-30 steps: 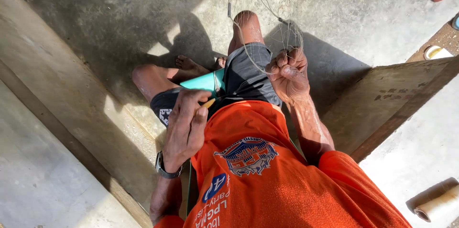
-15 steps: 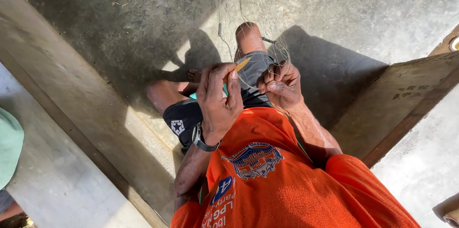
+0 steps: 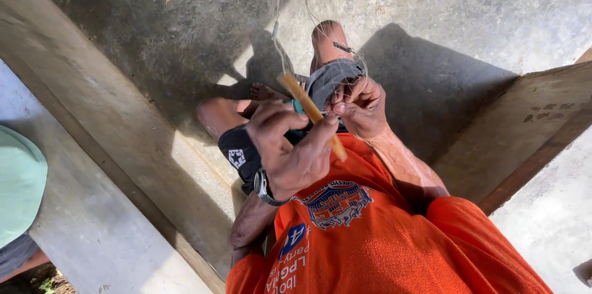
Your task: The person sits cross-legged on a small stool and uses a wooden tool to weave and mend a fishing net. They repeatedly loop and pull the netting material through existing mesh to repair or extend the net structure.
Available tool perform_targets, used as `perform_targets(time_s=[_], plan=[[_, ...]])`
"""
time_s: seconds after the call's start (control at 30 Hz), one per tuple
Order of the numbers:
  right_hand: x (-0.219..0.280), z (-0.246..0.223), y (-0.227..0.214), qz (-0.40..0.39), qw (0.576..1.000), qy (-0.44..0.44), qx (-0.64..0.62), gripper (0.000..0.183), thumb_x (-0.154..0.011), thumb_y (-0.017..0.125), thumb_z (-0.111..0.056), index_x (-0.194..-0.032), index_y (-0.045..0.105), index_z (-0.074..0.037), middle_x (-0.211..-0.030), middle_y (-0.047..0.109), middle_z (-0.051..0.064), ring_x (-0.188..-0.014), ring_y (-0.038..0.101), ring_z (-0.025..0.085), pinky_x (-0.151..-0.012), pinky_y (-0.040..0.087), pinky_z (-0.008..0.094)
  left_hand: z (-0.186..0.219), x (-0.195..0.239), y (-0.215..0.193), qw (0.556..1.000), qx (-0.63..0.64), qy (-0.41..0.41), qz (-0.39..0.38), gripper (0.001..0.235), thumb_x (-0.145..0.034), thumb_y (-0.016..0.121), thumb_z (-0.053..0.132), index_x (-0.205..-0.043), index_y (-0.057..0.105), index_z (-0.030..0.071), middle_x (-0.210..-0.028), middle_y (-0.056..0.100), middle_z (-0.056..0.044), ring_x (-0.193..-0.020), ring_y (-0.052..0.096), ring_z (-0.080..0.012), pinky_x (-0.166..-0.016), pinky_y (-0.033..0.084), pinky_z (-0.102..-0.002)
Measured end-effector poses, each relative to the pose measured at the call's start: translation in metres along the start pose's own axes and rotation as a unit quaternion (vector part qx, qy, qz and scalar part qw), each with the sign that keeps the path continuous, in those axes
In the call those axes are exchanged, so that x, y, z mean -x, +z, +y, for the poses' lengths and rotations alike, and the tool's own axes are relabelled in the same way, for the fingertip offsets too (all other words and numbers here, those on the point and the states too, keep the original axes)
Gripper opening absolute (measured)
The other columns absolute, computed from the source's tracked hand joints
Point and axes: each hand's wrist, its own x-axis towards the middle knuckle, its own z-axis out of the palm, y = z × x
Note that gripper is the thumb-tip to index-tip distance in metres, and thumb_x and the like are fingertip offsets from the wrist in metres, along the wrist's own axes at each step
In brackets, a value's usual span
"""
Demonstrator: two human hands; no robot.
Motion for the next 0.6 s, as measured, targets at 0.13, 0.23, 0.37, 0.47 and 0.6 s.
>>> perform_targets(time_s=[0.13, 0.23, 0.37, 0.47, 0.6], plan=[[-0.006, -0.024, 0.014, -0.01, 1.0, 0.0, 0.015, 0.024, -0.082, 0.075, 0.014, -0.087, 0.056, -0.001, -0.085, 0.063, 0.019, -0.074, 0.07, 0.03, -0.066, 0.064, 0.039, 0.045, 0.013, -0.062, 0.977, 0.195, -0.063, 0.052, 0.011, -0.103, 0.058, 0.019, -0.111, 0.066, 0.021, -0.105, 0.066, -0.011, -0.101, 0.068, -0.0343, -0.111, 0.045, -0.057], [-0.007, -0.029, 0.009, 0.009, 0.998, -0.008, 0.055, 0.024, -0.083, 0.077, 0.009, -0.089, 0.06, -0.007, -0.089, 0.066, 0.012, -0.074, 0.067, 0.025, -0.068, 0.063, 0.037, 0.037, 0.027, -0.091, 0.923, 0.321, -0.186, 0.103, 0.018, -0.115, 0.042, 0.022, -0.126, 0.053, 0.015, -0.099, 0.058, -0.011, -0.076, 0.064, -0.0286, -0.083, 0.061, -0.048], [-0.008, -0.03, 0.004, 0.016, 0.998, -0.023, 0.058, 0.024, -0.082, 0.079, 0.008, -0.089, 0.06, -0.006, -0.088, 0.067, 0.012, -0.075, 0.07, 0.028, -0.067, 0.063, 0.037, 0.004, 0.067, -0.102, 0.971, 0.075, -0.223, -0.045, 0.02, -0.108, 0.051, 0.01, -0.11, 0.062, -0.006, -0.103, 0.061, -0.022, -0.084, 0.067, -0.0265, -0.064, 0.065, -0.032], [-0.005, -0.016, -0.021, 0.031, 0.997, -0.067, 0.021, 0.032, -0.073, 0.071, 0.022, -0.078, 0.05, -0.001, -0.078, 0.057, 0.022, -0.083, 0.074, 0.043, -0.064, 0.063, 0.04, 0.0, 0.051, -0.07, 0.964, 0.088, -0.222, -0.113, 0.022, -0.107, 0.051, 0.006, -0.122, 0.067, 0.0, -0.102, 0.063, -0.013, -0.091, 0.074, -0.0259, -0.08, 0.062, -0.04], [-0.003, -0.024, -0.017, 0.056, 0.997, -0.056, 0.008, 0.028, -0.077, 0.068, 0.022, -0.08, 0.052, -0.001, -0.085, 0.061, 0.02, -0.098, 0.075, 0.045, -0.072, 0.065, 0.04, 0.011, 0.063, -0.047, 0.909, 0.173, -0.335, -0.179, 0.026, -0.104, 0.058, 0.005, -0.127, 0.067, -0.005, -0.113, 0.07, -0.023, -0.1, 0.074, -0.0371, -0.086, 0.061, -0.042]])
